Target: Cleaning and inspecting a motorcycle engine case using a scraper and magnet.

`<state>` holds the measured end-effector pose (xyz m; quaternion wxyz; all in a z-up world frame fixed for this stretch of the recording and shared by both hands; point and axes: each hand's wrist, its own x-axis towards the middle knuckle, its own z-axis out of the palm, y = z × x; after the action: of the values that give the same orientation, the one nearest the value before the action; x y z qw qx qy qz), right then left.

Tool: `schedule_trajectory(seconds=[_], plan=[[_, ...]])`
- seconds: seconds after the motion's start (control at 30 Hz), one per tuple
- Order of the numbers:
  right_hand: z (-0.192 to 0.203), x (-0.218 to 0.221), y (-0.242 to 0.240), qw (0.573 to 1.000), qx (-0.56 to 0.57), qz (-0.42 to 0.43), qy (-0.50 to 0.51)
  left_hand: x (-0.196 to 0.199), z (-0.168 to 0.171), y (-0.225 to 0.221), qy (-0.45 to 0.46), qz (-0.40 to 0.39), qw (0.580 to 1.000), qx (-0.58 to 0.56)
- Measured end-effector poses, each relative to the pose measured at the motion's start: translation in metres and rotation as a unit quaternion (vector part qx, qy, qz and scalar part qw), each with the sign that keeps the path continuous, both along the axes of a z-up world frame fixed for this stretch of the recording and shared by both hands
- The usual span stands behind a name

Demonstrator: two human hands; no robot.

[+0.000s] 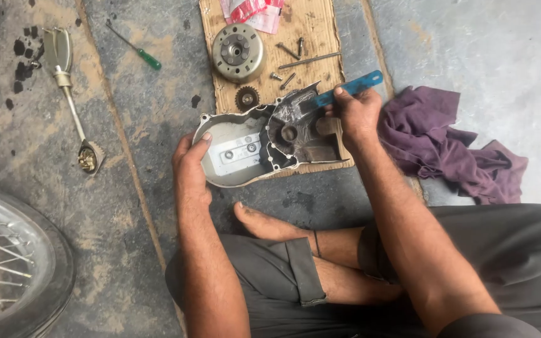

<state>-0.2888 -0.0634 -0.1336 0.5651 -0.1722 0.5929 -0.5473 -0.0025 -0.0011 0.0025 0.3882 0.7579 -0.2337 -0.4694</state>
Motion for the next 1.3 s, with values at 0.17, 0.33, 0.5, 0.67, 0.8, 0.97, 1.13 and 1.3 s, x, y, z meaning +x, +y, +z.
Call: schedule_trajectory(seconds=[0.17,0.33,0.5,0.67,0.8,0.97,1.13,1.3], plan=[[-0.002,-0.034,0.0,0.996,-0.033,-0.082,-0.015,0.004,-0.006,0.0,0.008,0.006,1.0,-0.013],[0.014,-0.03,0.01,0.997,-0.069,-0.041,0.016,0.005,-0.012,0.001,0.025,0.011,0.999,-0.019],[0.014,-0.028,0.009,0.997,-0.027,0.067,-0.003,0.014,-0.02,0.007,0.047,-0.002,0.998,-0.052],[0.018,-0.025,0.015,0.995,-0.005,0.065,-0.074,0.015,-0.022,0.008,0.098,-0.019,0.99,-0.097],[0.024,-0.015,0.027,0.994,-0.01,0.042,-0.098,0.014,-0.024,0.005,0.098,-0.011,0.991,-0.096],[0.024,0.002,0.025,0.996,-0.051,0.041,-0.062,0.014,-0.025,0.006,0.098,-0.003,0.991,-0.095],[0.023,0.007,0.016,0.995,-0.082,0.057,-0.009,0.013,-0.025,0.008,0.082,-0.005,0.992,-0.1],[0.033,0.011,0.015,0.983,-0.087,0.107,0.118,0.009,-0.021,0.004,0.08,-0.009,0.991,-0.109]])
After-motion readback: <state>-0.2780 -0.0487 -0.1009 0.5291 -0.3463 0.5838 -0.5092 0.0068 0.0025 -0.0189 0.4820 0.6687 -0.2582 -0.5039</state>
